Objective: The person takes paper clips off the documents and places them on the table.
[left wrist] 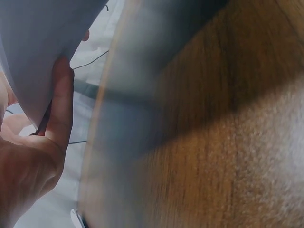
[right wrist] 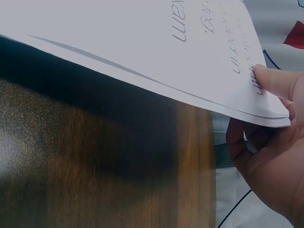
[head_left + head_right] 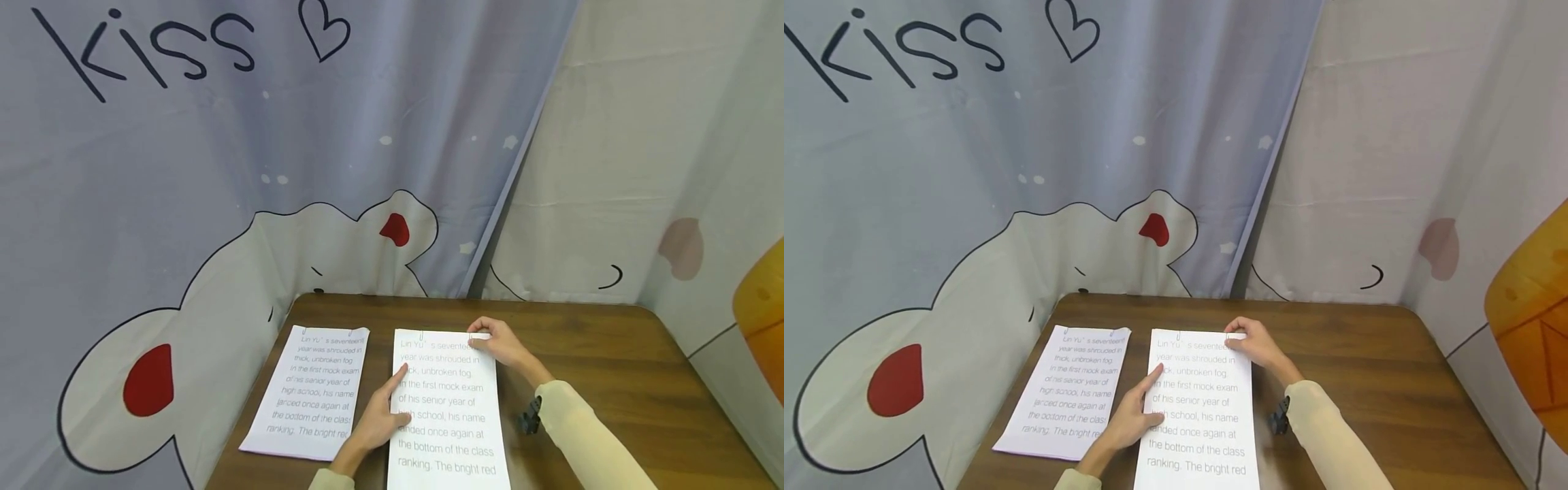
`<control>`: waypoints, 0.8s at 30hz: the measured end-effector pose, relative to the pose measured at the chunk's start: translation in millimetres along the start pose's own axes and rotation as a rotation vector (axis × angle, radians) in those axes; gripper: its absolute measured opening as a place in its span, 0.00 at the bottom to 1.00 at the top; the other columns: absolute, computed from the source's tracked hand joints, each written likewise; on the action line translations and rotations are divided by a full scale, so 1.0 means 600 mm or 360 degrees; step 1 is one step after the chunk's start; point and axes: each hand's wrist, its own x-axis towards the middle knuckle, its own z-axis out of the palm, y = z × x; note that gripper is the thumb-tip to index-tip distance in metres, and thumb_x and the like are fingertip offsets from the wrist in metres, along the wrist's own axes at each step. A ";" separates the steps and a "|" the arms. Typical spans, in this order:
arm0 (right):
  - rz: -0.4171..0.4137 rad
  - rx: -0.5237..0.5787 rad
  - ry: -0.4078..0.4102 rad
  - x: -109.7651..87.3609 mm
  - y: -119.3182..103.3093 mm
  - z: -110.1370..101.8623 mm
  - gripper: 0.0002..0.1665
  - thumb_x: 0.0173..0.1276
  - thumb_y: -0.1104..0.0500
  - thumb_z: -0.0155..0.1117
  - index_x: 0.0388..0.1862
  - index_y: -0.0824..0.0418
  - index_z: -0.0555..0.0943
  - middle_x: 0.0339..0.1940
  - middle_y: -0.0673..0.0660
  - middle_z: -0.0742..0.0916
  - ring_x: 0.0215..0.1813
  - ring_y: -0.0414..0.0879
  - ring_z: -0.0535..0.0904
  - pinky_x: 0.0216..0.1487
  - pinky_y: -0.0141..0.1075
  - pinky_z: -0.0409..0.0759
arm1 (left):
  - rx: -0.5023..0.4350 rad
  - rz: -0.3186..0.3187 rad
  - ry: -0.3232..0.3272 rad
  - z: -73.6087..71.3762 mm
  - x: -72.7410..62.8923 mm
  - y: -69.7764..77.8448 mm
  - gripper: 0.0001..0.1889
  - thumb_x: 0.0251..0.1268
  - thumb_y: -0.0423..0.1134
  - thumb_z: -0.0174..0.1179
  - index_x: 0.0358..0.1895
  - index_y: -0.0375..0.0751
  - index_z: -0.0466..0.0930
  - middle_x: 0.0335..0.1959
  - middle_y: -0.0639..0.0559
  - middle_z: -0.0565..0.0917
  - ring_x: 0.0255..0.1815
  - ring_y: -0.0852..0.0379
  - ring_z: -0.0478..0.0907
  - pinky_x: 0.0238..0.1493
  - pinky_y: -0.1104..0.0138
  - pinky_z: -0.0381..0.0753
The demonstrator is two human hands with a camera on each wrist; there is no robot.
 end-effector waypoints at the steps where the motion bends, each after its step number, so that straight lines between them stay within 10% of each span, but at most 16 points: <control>1: -0.0005 -0.0007 0.0013 0.000 0.000 0.000 0.11 0.68 0.68 0.72 0.47 0.69 0.83 0.41 0.64 0.89 0.34 0.47 0.84 0.31 0.35 0.84 | -0.0003 -0.0001 0.0002 0.000 0.000 0.000 0.53 0.53 0.18 0.62 0.86 0.44 0.54 0.85 0.40 0.60 0.72 0.45 0.76 0.71 0.75 0.70; 24: -0.0022 0.0148 0.0173 -0.004 0.011 0.010 0.13 0.67 0.68 0.72 0.50 0.72 0.84 0.40 0.65 0.90 0.32 0.41 0.83 0.31 0.33 0.83 | 0.0028 0.0005 -0.0011 -0.002 0.001 0.001 0.53 0.53 0.19 0.62 0.86 0.43 0.54 0.85 0.42 0.60 0.72 0.46 0.76 0.78 0.63 0.69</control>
